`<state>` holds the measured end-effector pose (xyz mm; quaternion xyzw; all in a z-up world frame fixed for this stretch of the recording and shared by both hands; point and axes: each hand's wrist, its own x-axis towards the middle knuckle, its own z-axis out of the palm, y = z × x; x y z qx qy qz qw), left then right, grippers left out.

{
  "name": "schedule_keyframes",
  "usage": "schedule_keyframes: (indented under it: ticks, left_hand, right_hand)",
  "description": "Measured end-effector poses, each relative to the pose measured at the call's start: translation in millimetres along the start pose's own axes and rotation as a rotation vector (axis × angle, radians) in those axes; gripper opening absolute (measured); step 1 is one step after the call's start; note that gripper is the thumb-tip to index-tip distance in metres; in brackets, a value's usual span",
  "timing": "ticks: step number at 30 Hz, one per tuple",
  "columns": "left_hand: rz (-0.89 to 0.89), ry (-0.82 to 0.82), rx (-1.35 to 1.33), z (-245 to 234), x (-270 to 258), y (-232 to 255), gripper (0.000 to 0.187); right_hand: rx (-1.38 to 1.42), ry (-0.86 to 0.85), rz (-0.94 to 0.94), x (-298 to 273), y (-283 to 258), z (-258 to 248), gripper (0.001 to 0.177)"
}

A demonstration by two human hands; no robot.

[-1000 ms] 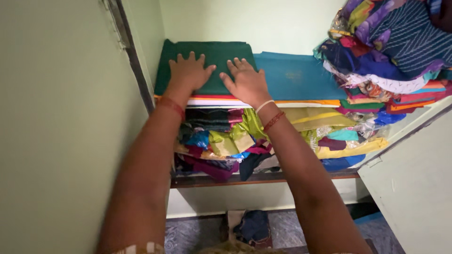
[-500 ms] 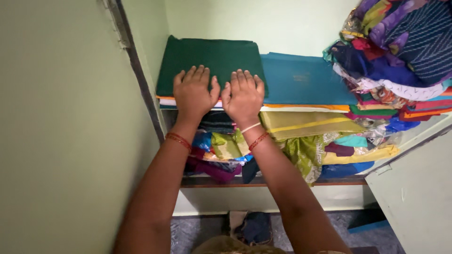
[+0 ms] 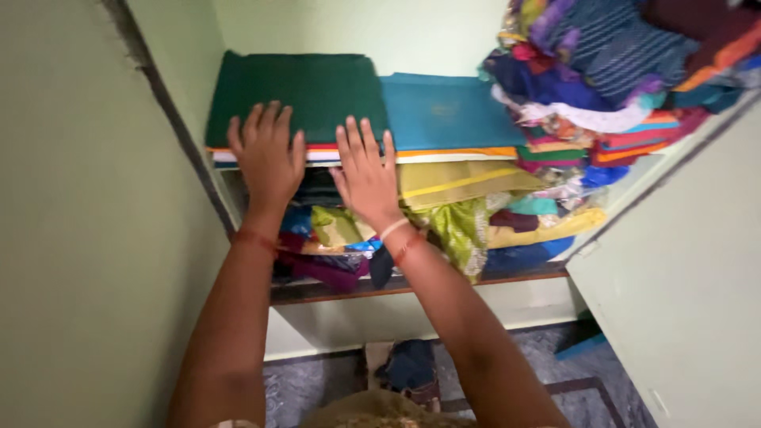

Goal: The person picks up folded colored fabric pieces from a table and places them one by one into a wardrobe shelf. The person handles yellow, white, orange, red, green, and pink fabrics, stacking them neatly inside the wardrobe.

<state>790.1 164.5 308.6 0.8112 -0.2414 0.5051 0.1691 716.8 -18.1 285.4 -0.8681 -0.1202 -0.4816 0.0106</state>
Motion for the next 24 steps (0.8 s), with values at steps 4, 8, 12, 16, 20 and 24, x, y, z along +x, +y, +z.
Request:
schedule_keyframes:
  ticks: [4, 8, 12, 16, 20, 24]
  left_hand:
    - [-0.119, -0.091, 0.053, -13.5, -36.2, 24.7, 0.073]
    - [-0.301, -0.209, -0.033, -9.5, -84.1, 55.8, 0.087]
    - [-0.393, -0.191, -0.137, -1.8, -145.4, 112.1, 0.095]
    - [-0.402, -0.280, -0.214, 9.8, -200.0, 198.2, 0.094]
    - [-0.315, -0.466, -0.325, 13.8, -223.9, 290.1, 0.096]
    - [-0.169, -0.551, -0.410, 3.8, -236.6, 384.5, 0.095]
  right_hand:
    - [-0.069, -0.121, 0.172, -66.2, 35.8, -14.0, 0.077]
    - [-0.051, -0.310, 0.519, -158.9, 90.3, -19.7, 0.078]
    - [-0.160, -0.316, 0.538, -256.9, 126.3, -43.2, 0.068]
    - [-0.157, -0.301, 0.533, -339.3, 138.7, -89.7, 0.067]
    - [-0.144, -0.387, 0.617, -398.0, 150.8, -151.8, 0.064]
    - [-0.194, -0.333, 0.688, -438.4, 163.6, -225.1, 0.057]
